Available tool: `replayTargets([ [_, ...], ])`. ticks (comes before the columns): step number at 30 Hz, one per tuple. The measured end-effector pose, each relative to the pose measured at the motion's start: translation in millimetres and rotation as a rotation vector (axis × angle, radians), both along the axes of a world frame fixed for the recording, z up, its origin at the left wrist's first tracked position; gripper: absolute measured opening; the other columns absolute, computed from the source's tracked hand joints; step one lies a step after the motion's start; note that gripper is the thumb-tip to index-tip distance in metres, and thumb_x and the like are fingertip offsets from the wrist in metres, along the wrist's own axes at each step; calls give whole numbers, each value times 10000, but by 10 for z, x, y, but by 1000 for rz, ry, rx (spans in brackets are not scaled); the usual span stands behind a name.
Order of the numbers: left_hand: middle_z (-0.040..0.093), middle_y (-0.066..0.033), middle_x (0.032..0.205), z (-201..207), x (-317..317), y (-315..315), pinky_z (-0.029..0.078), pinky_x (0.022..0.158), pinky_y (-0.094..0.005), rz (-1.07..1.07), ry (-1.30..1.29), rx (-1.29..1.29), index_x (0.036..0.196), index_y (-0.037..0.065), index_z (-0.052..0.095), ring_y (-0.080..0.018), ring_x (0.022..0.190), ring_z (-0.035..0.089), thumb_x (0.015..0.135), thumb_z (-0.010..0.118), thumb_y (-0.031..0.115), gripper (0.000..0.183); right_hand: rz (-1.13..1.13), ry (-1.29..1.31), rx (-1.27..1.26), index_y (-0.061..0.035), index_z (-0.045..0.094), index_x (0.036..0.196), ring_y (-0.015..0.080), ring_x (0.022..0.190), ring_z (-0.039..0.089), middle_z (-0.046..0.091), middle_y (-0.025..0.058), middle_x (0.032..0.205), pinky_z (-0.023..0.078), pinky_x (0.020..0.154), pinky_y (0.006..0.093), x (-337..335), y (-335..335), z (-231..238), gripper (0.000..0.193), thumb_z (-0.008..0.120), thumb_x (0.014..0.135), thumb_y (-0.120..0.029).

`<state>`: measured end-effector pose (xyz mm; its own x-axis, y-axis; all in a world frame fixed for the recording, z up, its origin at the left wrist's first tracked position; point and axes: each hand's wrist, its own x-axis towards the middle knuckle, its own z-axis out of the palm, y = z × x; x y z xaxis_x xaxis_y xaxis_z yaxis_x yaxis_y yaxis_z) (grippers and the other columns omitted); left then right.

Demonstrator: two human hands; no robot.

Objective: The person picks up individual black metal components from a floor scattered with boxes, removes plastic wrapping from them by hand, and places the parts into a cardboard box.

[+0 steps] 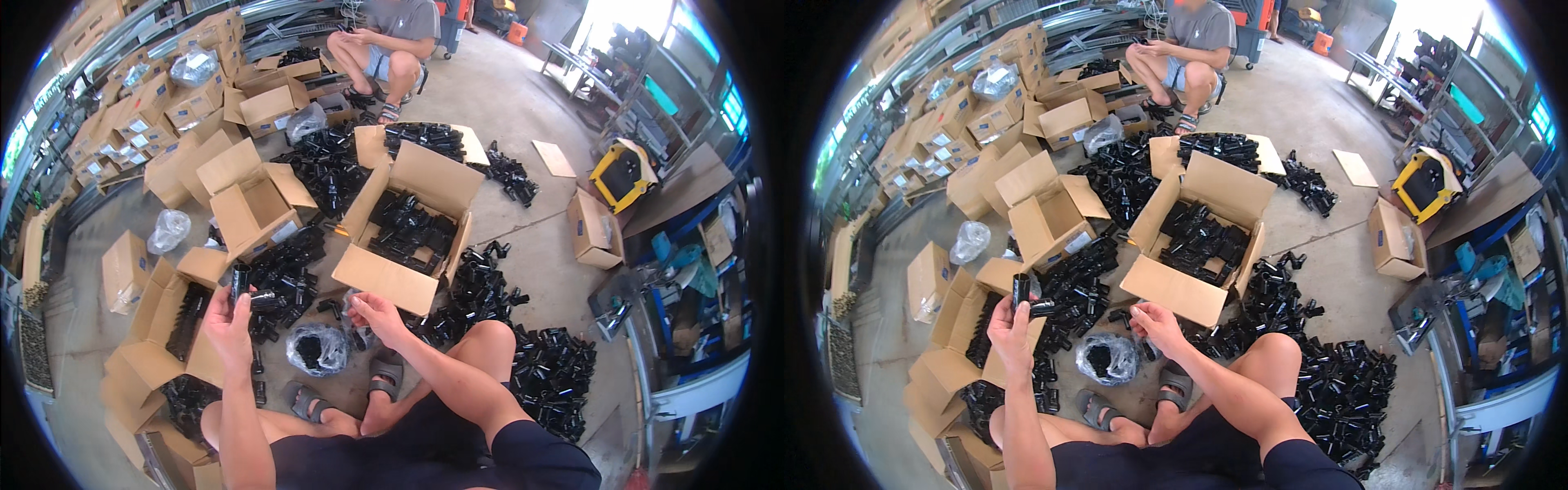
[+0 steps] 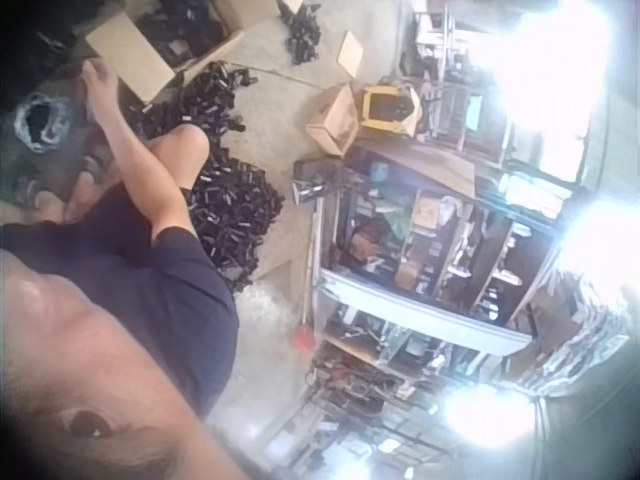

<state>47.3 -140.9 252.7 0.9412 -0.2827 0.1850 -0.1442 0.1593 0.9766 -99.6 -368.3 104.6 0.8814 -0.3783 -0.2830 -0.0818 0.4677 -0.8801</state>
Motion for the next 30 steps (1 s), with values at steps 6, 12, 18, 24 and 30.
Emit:
replayTargets([
  [6, 701, -58, 1038, 29, 106, 40, 483, 801, -202, 26, -25, 2, 1191, -59, 607, -56, 895, 612, 939, 677, 9, 271, 80, 218, -289, -10, 664, 1138, 106, 777, 620, 690, 37, 907, 527, 714, 269, 300, -106, -277, 359, 624, 1008, -342],
  [12, 692, -48, 1026, 125, 155, 82, 481, 769, -191, 33, -1, 1, 1199, -60, 599, -47, 868, 599, 934, 690, 21, 291, 281, 375, -936, -17, 704, 1064, 205, 805, 682, 719, 99, 872, 539, 748, 350, 817, 40, -597, 363, 710, 919, -349],
  [18, 689, -45, 1032, 227, 183, 85, 480, 746, -191, 39, 28, -27, 1210, -53, 603, -46, 846, 594, 927, 698, 26, 308, 527, 354, -1410, -31, 666, 1103, 358, 1147, 605, 658, 184, 1155, 507, 970, 458, 1216, 233, -1139, 436, 742, 841, -372],
  [24, 663, -26, 995, 275, 283, 83, 480, 719, -194, 69, 31, 12, 1224, -64, 601, -50, 842, 586, 909, 732, 75, 368, 959, 478, -1662, -25, 620, 1274, 366, 1274, 543, 573, 202, 1366, 488, 1029, 477, 1489, 350, -1685, 573, 732, 836, -378],
  [30, 692, -57, 1016, 114, 459, 227, 506, 743, -189, 141, 73, -136, 1218, -64, 619, -55, 841, 625, 900, 747, 21, 353, 880, 402, -1658, -54, 610, 1252, 346, 1323, 458, 518, 159, 1360, 468, 1043, 465, 1540, 574, -1622, 520, 735, 852, -362],
])
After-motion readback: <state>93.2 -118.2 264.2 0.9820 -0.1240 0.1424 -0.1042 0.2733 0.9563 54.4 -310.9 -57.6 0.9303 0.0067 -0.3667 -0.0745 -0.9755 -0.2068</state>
